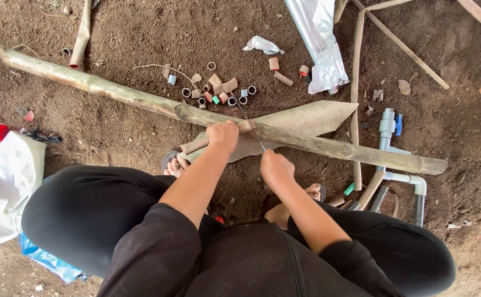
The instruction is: The person is sawing a bamboo pole using a small saw blade and occasionally picking up small bamboo fragments from the ground.
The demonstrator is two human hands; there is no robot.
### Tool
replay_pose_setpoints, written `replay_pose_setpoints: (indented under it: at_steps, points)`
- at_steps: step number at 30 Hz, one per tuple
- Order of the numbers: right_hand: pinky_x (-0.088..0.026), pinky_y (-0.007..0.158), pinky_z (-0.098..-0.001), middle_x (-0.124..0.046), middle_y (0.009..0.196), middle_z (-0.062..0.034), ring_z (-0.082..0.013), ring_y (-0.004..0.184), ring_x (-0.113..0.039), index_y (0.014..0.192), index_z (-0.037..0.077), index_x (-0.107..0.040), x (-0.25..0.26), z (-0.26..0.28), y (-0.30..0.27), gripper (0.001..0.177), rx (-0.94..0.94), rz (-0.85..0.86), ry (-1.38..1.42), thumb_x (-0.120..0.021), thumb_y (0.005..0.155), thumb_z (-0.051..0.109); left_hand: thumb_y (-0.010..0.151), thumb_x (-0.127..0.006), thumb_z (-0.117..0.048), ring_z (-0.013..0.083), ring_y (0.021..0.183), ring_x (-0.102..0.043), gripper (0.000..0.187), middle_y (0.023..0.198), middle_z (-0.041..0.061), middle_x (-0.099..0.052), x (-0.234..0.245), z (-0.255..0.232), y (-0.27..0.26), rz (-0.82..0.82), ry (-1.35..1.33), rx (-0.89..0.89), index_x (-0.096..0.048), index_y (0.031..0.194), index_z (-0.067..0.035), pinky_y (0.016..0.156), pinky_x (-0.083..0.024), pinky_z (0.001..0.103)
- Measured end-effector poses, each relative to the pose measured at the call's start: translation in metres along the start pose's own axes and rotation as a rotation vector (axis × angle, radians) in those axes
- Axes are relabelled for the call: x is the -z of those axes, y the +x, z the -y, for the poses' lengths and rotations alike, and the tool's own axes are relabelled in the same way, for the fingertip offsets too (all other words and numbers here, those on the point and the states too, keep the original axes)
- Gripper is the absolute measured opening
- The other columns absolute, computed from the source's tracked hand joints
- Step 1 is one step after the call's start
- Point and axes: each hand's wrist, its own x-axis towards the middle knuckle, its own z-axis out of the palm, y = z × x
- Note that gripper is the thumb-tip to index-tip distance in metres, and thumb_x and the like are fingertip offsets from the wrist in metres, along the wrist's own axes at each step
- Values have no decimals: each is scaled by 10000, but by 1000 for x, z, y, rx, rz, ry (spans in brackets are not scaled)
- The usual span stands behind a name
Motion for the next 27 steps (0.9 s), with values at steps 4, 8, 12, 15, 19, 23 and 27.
replay_pose_setpoints:
  at_steps: [4, 8, 12, 15, 19, 23, 27]
  points:
    - [-595, 812, -681, -750, 869, -263, -482, 924, -774, 1076, -22, -684, 21, 17, 14, 358, 63, -16, 124, -423, 1110, 221, 965, -392, -24, 474, 871, -710, 272, 908, 139, -705, -17, 3, 11, -27, -12, 10, -657, 1019, -49, 629, -414, 650]
    - [-580, 856, -688, -764, 932, -259, -498, 996, -771, 1098, -23, -647, 23, 0, -52, 335, -3, 104, 76, -386, 1081, 186, 970, -411, -23, 461, 851, -706, 249, 899, 132, -692, 3, -2, 1, -16, -9, 11, -656, 1007, -39, 597, -416, 635]
    - [-610, 848, -647, -769, 898, -242, -450, 961, -791, 1108, 8, -646, 15, -6, -47, 286, -37, 78, -21, -429, 1086, 194, 942, -482, -6, 465, 808, -695, 181, 829, 164, -664, 0, -3, -6, -38, 8, -10, -660, 973, -11, 605, -406, 642]
    - [-605, 800, -641, -769, 911, -221, -451, 957, -785, 1103, 17, -665, 8, 12, 25, 321, -5, 37, 32, -420, 1083, 224, 954, -513, -6, 462, 827, -705, 149, 850, 171, -673, 16, 1, -6, 20, 14, -42, -655, 991, 14, 622, -424, 640]
    - [-590, 863, -662, -767, 1001, -298, -502, 1012, -756, 1180, -17, -672, 74, 52, 33, 382, 61, -82, 259, -388, 1126, 233, 994, -520, -35, 438, 901, -724, 154, 939, 157, -709, 28, -1, -3, 161, 81, -43, -647, 1074, -7, 634, -462, 627]
    - [-561, 916, -650, -729, 1081, -310, -517, 1117, -714, 1255, 24, -544, 75, 22, -9, 384, 22, -24, 195, -380, 1144, 353, 982, -518, -26, 445, 892, -736, 144, 919, 152, -716, 42, -4, -8, 210, 36, -33, -640, 1052, 6, 654, -479, 626]
    - [-594, 707, -538, -726, 753, -241, -446, 762, -755, 1085, 46, -603, 36, -14, -35, 353, 50, -122, 234, -372, 1170, 300, 982, -458, -22, 424, 973, -739, 243, 1002, 119, -730, 35, 0, 0, 181, -12, 2, -659, 1118, -9, 698, -467, 667]
